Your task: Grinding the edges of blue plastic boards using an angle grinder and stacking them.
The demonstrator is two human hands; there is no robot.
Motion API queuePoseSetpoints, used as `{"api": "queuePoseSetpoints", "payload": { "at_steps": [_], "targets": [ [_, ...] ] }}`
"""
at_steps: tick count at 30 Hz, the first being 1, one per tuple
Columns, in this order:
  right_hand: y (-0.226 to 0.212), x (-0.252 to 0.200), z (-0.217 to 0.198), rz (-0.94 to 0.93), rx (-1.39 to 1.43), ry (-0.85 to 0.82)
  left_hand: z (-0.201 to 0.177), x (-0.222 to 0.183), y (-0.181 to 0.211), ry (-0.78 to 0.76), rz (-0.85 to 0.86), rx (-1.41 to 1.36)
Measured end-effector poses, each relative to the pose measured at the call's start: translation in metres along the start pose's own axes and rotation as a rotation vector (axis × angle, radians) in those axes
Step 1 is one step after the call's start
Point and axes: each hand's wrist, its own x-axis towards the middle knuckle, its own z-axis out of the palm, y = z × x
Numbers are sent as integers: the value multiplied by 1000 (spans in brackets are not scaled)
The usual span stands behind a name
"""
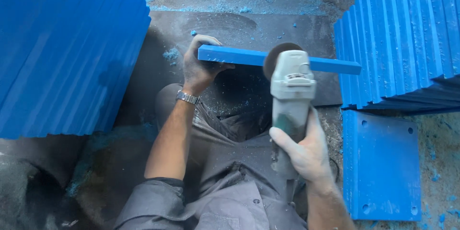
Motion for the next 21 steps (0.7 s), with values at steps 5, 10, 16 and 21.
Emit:
{"api": "queuePoseSetpoints", "payload": {
  "at_steps": [5, 10, 16, 21],
  "targets": [
    [-38, 13, 47, -94, -111, -276, 3, -6, -12, 67, -75, 30],
    [-42, 9, 40, -72, -116, -203, 3, -5, -8, 105, -66, 98],
    [-31, 7, 27, 62, -67, -67, 2, -2, -1, 112, -3, 126],
    [-41, 10, 56, -69, -87, -205, 1, -5, -12, 113, 36, 128]
  ]
}}
